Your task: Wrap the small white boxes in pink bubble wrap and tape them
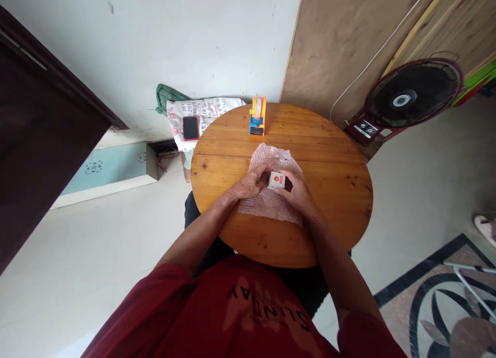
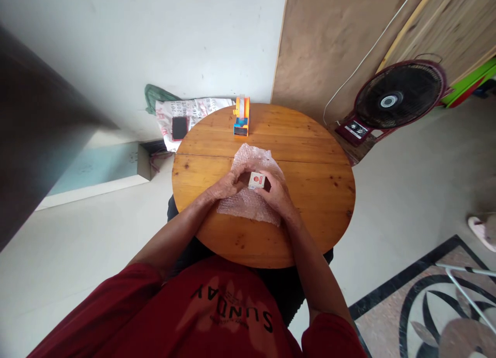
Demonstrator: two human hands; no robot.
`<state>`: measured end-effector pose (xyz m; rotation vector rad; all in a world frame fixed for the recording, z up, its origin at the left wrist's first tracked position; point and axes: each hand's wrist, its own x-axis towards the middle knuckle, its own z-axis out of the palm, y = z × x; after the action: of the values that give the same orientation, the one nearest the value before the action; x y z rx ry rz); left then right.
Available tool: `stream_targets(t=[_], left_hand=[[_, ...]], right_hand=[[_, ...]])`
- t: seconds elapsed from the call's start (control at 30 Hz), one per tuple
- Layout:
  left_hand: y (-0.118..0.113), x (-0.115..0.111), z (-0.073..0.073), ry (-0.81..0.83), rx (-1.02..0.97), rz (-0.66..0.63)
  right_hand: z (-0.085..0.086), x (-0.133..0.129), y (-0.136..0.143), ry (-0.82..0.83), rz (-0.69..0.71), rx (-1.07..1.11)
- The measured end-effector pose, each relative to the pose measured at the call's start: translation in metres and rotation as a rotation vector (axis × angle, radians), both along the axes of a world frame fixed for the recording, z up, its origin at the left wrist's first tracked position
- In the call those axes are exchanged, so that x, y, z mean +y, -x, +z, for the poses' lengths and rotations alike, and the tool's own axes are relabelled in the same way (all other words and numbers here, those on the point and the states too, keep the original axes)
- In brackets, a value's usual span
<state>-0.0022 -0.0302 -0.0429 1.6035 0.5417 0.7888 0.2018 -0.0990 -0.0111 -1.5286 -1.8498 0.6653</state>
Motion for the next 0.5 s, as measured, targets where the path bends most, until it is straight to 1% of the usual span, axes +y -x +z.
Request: stream_targets(t=[0.2,0.33,0.4,0.5], left_hand=[[0.0,-0.003,0.002,-0.066,0.034,0.038],[-0.001,-0.006,0.002,-0.064,0.035,0.019],[-0.001,-0.008,0.006,-0.072,0.036,0.009],[-0.002,-0.011,0.014,-0.052,-0.001,-0.021]], right_hand=[[-0.002,-0.001,0.0,-0.064,-0.053,-0.029],[-0.006,-0.003,0.0,-0.031,-0.041,0.06],[-0.007,-0.003,0.0,-0.016,-0.033,0.094],[-0.008,-0.003,0.0,-0.065,-0.039,0.071]])
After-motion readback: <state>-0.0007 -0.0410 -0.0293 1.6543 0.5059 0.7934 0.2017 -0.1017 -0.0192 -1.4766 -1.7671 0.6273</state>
